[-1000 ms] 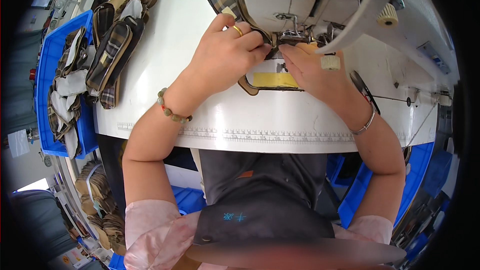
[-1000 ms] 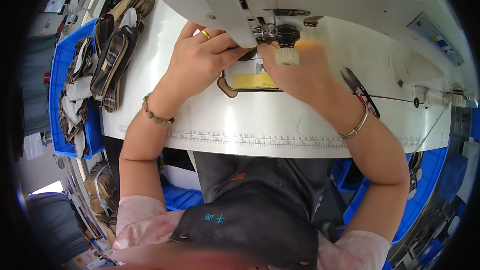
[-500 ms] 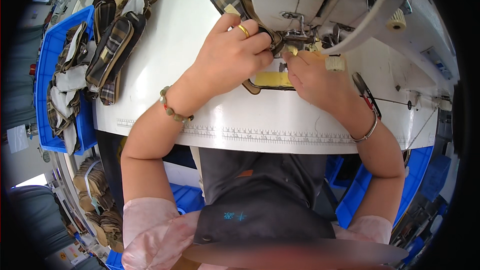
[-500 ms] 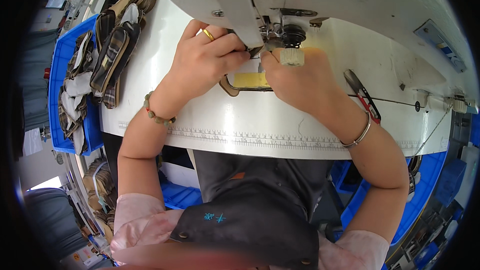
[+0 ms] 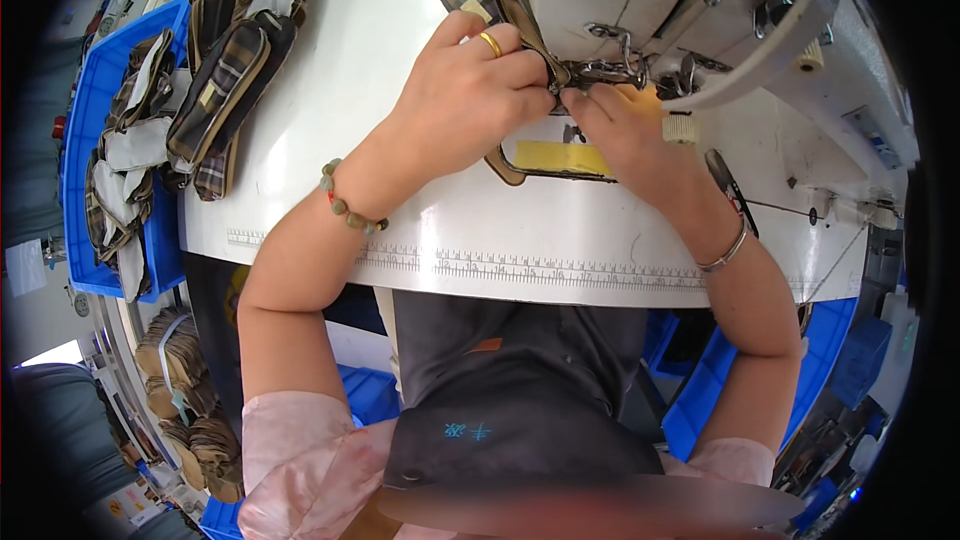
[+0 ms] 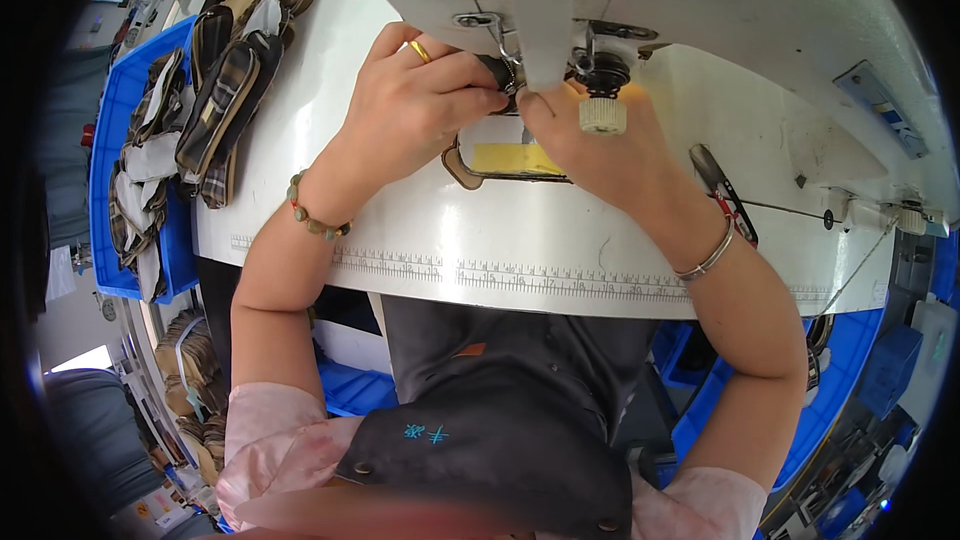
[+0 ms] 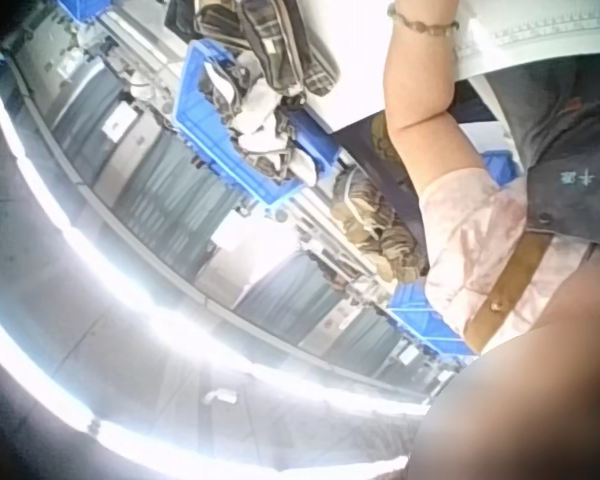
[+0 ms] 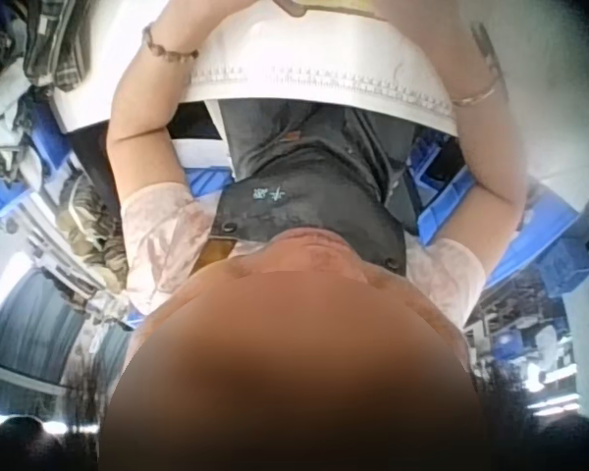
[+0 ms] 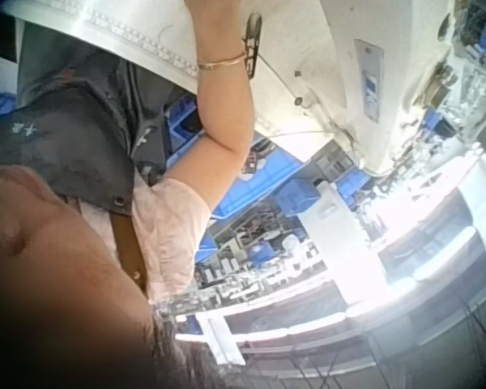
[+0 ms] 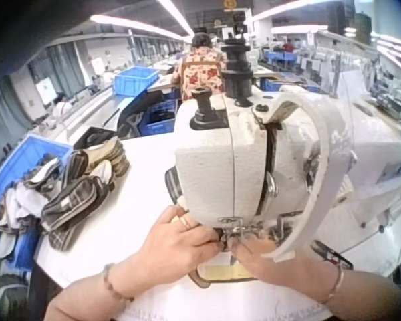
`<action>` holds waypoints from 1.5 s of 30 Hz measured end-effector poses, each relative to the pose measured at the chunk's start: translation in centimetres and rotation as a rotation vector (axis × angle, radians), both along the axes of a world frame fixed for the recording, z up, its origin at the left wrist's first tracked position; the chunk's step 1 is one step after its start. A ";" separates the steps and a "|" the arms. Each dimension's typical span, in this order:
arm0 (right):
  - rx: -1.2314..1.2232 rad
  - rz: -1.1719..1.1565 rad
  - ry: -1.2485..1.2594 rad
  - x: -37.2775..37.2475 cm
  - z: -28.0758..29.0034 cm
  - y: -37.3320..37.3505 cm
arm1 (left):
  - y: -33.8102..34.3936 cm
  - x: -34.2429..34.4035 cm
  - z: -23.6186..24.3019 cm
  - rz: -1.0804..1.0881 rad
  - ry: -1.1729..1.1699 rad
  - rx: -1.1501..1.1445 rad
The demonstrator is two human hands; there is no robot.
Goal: Sewing a shoe upper using an industrial sewing machine and then trimming the excess thread and material.
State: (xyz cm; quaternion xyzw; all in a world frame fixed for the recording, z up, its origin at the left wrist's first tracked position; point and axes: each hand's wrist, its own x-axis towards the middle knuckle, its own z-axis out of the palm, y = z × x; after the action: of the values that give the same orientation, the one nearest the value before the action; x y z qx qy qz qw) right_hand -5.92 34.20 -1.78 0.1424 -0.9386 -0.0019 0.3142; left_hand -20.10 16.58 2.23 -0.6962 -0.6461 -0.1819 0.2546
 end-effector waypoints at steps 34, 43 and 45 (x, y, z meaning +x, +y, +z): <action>0.134 -0.135 -0.220 2.3 2.6 -1.5 | 0.0 0.9 0.2 0.022 0.027 -0.106; 0.173 -0.200 -0.330 2.3 2.6 -1.4 | 0.0 0.9 0.0 0.038 0.056 -0.107; 0.173 -0.206 -0.297 2.2 2.5 -1.3 | 0.0 0.9 0.0 0.041 0.058 -0.119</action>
State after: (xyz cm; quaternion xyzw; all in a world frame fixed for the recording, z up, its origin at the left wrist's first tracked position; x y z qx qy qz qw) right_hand -3.73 32.93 0.70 0.0710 -0.9806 -0.0938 0.1568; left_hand -19.15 16.58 2.27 -0.7018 -0.6621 -0.1179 0.2351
